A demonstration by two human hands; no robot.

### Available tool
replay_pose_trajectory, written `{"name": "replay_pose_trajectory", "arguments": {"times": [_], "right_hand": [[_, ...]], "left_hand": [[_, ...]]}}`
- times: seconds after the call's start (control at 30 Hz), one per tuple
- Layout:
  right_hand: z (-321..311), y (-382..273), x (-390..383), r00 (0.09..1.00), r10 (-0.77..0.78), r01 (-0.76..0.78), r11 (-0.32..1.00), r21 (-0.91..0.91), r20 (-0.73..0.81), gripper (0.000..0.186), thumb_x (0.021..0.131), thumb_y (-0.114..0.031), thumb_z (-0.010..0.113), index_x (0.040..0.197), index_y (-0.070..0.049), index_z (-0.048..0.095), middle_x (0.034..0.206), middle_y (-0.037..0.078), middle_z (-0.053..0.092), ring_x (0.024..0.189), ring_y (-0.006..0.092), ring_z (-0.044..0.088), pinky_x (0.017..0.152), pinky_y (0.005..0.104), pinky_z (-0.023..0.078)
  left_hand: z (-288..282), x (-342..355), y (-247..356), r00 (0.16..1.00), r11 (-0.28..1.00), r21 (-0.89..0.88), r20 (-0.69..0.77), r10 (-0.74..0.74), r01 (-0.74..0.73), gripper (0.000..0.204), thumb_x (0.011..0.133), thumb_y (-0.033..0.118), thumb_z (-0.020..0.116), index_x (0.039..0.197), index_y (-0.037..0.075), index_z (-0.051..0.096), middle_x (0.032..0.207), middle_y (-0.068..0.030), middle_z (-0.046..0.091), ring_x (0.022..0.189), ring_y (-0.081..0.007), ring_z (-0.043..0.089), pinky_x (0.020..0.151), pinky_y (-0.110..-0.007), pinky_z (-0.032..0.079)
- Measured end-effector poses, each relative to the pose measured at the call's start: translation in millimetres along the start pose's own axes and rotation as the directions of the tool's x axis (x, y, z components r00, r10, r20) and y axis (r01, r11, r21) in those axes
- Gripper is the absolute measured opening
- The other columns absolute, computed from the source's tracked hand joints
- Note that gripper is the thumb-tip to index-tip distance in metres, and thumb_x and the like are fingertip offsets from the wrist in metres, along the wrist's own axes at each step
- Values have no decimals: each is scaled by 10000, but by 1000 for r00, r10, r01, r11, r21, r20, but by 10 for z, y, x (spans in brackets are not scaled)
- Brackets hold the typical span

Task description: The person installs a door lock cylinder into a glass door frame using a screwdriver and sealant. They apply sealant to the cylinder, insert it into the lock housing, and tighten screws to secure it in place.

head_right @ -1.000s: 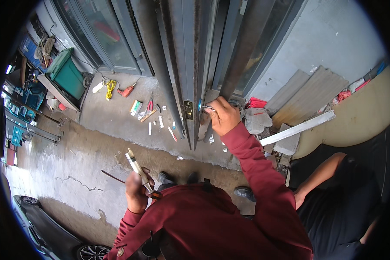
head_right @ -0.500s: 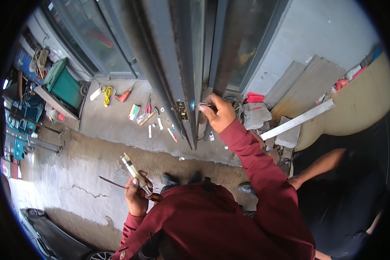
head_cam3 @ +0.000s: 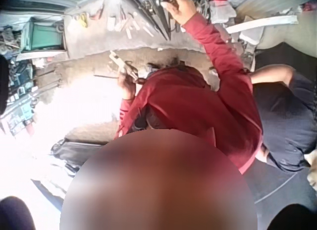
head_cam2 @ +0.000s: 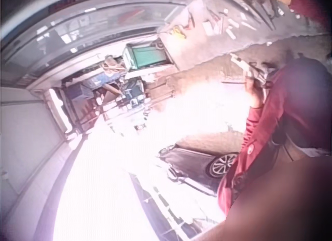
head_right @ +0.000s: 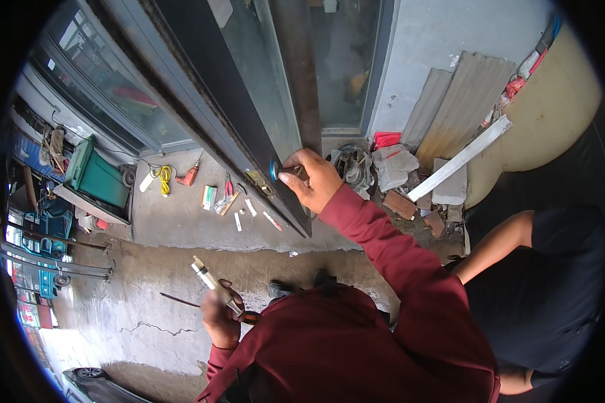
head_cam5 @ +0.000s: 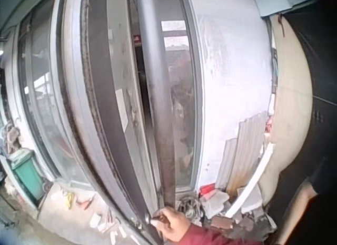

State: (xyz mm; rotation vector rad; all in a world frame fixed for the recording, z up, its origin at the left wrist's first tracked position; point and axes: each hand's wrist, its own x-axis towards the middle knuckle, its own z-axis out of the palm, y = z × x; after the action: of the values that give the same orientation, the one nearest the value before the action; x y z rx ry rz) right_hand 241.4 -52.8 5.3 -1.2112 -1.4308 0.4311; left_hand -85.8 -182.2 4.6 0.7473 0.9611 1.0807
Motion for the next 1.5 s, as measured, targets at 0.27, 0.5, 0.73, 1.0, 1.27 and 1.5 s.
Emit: {"name": "replay_pose_trajectory", "arguments": {"times": [0.27, 0.5, 0.73, 1.0, 1.27, 1.5], "right_hand": [[-89, 192, 217, 461, 606, -868, 158, 470, 648, 390, 1026, -384, 560, 840, -43, 592, 616, 13, 509, 443, 129, 448, 394, 303, 346], [69, 63, 4, 990, 125, -123, 992, -40, 66, 373, 1008, -352, 609, 931, 12, 630, 647, 66, 588, 540, 190, 568, 567, 369, 475], [-49, 62, 200, 399, 625, -880, 53, 473, 671, 358, 1026, -337, 576, 774, -85, 539, 598, -21, 479, 459, 101, 433, 403, 281, 333], [42, 83, 37, 980, -200, 191, 941, -278, -3, 345, 1021, -368, 605, 855, -65, 600, 713, 52, 586, 555, 86, 535, 502, 244, 397], [-30, -32, 132, 632, 691, -773, 532, 346, 349, 402, 1028, -400, 593, 875, -29, 612, 629, 25, 546, 450, 70, 431, 399, 243, 331], [-70, 29, 18, 919, 244, -297, 945, 137, 311, 277, 1034, -285, 607, 943, -27, 652, 687, 0, 557, 551, 69, 505, 502, 241, 404]], "left_hand": [[20, 24, 26, 1000, 1000, 5, 10, -19, 19, 567, 949, 496, 619, 1176, -19, 552, 742, -106, 610, 481, -130, 452, 425, -258, 364], [29, 28, 10, 1000, 1000, -3, 4, -15, 15, 556, 951, 492, 615, 1164, -18, 555, 745, -110, 612, 482, -118, 443, 431, -255, 354], [44, 26, 27, 999, 999, 30, -22, -26, 26, 604, 917, 531, 631, 1161, -15, 551, 735, -96, 602, 478, -114, 432, 445, -253, 353], [10, 27, -27, 1000, 997, -69, -10, -28, 27, 501, 948, 434, 617, 1164, -15, 572, 753, -114, 627, 495, -114, 468, 458, -245, 369], [2, 40, -13, 1000, 990, -142, 16, -18, 20, 411, 970, 340, 614, 1156, -27, 609, 768, -142, 666, 494, -100, 490, 481, -231, 399], [5, 35, 24, 999, 993, -112, 12, -30, 31, 423, 969, 352, 614, 1154, -28, 607, 764, -141, 663, 492, -107, 491, 477, -232, 397]]}}
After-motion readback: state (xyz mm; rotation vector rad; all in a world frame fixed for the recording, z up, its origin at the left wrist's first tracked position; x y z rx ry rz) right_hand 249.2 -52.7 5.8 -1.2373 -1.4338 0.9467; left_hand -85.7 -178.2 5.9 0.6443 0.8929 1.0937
